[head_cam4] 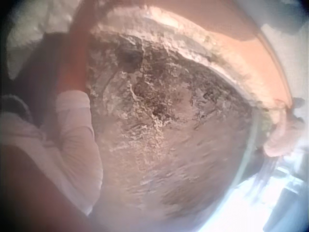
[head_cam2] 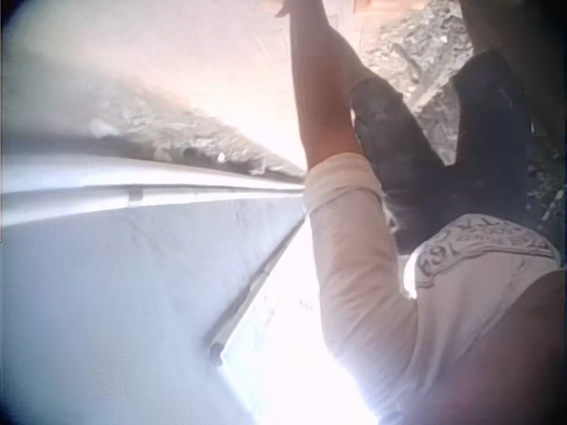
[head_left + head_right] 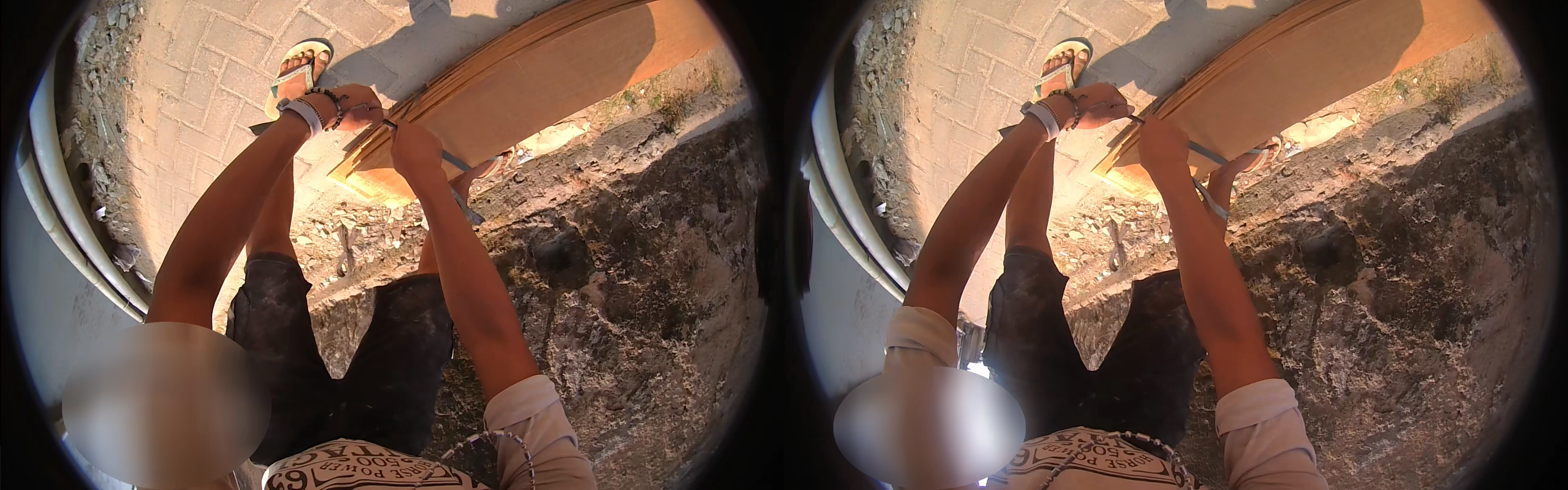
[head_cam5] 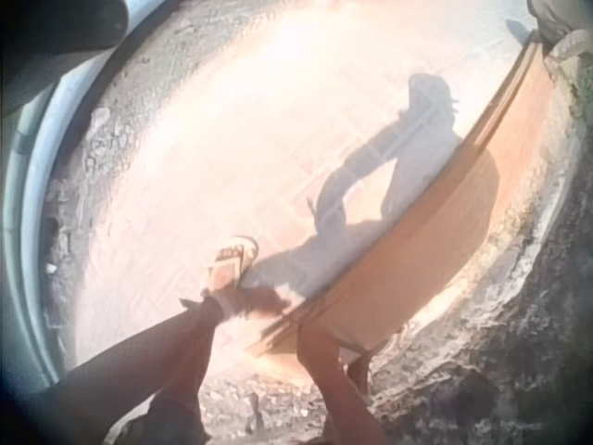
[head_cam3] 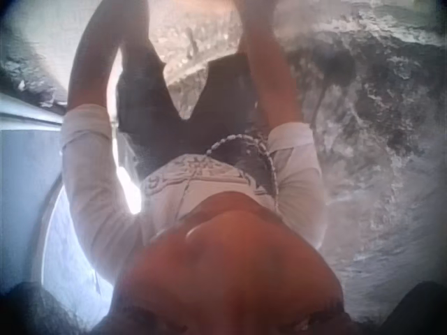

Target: The person ties a bundle of long wooden planks together using thin wire, wrapping the wire around the planks and twisting the ends by hand.

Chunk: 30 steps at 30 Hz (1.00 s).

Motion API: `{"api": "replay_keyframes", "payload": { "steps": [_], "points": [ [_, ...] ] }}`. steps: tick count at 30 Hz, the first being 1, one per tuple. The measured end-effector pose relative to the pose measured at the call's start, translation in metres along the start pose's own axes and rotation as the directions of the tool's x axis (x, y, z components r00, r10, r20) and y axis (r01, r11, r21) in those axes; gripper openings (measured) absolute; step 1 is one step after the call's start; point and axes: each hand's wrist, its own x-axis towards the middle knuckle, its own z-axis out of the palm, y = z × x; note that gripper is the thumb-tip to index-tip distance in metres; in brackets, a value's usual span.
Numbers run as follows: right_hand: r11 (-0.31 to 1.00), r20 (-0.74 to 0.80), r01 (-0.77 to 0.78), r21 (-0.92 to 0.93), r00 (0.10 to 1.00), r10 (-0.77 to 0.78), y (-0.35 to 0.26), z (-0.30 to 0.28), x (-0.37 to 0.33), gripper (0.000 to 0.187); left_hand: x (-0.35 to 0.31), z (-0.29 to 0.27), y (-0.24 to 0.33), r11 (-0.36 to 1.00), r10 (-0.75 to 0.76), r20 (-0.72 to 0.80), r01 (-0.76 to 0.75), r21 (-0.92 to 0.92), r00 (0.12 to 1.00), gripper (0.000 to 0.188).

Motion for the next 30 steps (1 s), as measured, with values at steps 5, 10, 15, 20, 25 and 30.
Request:
{"api": "replay_keyframes", "payload": {
  "steps": [5, 10, 15, 20, 25, 30],
  "points": [
    [0.885, 0.026, -0.156, 0.439, 0.987, 0.161, 0.029, 0.010, -0.010, 0.040, 0.023, 0.046, -0.012, 0.211, -0.208, 0.445, 0.484, -0.849, 0.871, 0.071],
    [0.169, 0.645, -0.674, 0.719, 0.737, 0.200, 0.022, -0.003, -0.021, 0.044, 0.018, 0.152, -0.043, 0.001, -0.270, 0.030, 0.031, -1.000, 0.962, 0.060],
    [0.362, 0.715, -0.687, 0.630, 0.695, 0.075, 0.045, -0.009, -0.030, 0.041, 0.033, 0.142, 0.028, -0.295, -0.266, 0.036, -0.045, -0.954, 0.963, 0.048],
    [0.292, 0.815, -0.774, 0.562, 0.578, -0.035, 0.040, -0.015, -0.014, 0.042, 0.045, 0.148, 0.013, -0.495, -0.112, 0.020, -0.038, -0.868, 0.994, 0.041],
    [0.361, 0.897, -0.821, 0.442, 0.413, -0.158, 0.071, -0.036, 0.008, 0.045, 0.051, 0.140, 0.057, -0.656, -0.061, -0.132, -0.140, -0.742, 0.989, 0.048],
    [0.531, 0.828, -0.671, 0.517, 0.551, -0.109, 0.065, -0.042, 0.017, 0.042, 0.048, 0.151, 0.041, 0.344, -0.387, -0.311, -0.177, -0.922, 0.868, 0.050]
  ]
}}
